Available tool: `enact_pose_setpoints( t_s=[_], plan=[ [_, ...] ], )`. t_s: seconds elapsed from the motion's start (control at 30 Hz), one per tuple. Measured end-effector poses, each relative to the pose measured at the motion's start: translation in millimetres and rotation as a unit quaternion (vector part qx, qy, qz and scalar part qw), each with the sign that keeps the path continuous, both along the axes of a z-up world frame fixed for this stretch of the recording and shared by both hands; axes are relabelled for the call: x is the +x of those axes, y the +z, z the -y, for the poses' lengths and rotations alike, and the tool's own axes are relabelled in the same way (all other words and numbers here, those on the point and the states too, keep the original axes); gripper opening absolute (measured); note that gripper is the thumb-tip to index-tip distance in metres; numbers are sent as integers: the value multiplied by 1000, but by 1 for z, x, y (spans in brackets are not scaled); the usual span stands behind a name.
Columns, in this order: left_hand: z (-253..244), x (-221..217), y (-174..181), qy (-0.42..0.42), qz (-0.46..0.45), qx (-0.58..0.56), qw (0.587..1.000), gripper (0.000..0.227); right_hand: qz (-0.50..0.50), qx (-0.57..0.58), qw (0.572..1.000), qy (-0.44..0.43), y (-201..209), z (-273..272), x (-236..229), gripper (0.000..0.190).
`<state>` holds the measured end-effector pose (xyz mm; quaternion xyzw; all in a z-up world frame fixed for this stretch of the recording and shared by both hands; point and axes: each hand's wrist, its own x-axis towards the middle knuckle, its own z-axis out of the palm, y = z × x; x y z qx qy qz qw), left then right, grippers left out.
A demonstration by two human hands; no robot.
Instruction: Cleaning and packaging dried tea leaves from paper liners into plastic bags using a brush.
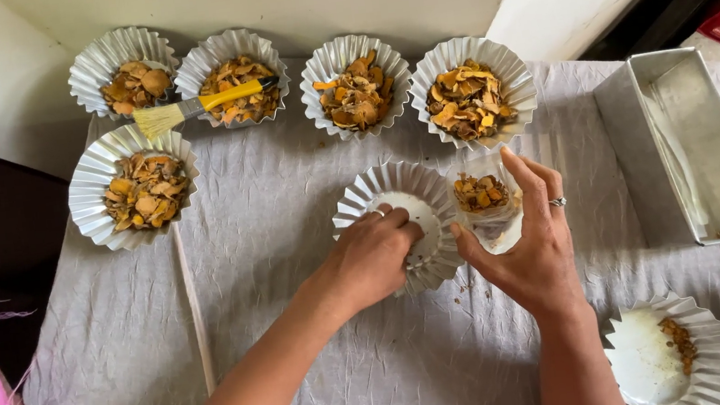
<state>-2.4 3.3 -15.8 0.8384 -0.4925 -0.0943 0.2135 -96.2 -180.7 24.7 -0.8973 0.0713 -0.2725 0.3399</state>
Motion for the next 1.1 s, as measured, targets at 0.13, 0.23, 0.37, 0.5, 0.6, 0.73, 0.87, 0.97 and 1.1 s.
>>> enact_pose_setpoints(
  t_s=[0.13,0.23,0.37,0.5,0.6,0.73,0.87,0.97,1.1],
  plan=[
    [1,2,12,16,66,-14,998,17,-5,-16,1000,6,-2,0,-1,92],
    [4,6,-12,4,91,-5,996,14,2,-15,1000,2,-2,1,0,92],
    [-3,3,-3,2,78,9,997,9,1,-6,1000,6,-1,1,0,92],
    [-3,-2,9,-7,14,25,1000,17,-8,-8,1000,10,-2,-1,0,93],
    [3,-5,0,-47,39,41,997,21,-1,-6,1000,8,-1,0,-1,92],
    [11,-6,-15,-47,91,37,994,19,-2,-1,1000,15,-2,0,-1,92],
    [14,-8,-16,-41,123,36,991,16,-2,-5,1000,11,-2,1,-1,90],
    [15,-7,-27,-40,146,30,988,15,-3,-4,1000,9,-1,1,-2,91],
    [14,9,-39,33,70,-22,997,16,-8,-10,1000,6,-5,3,-1,92]
  ],
)
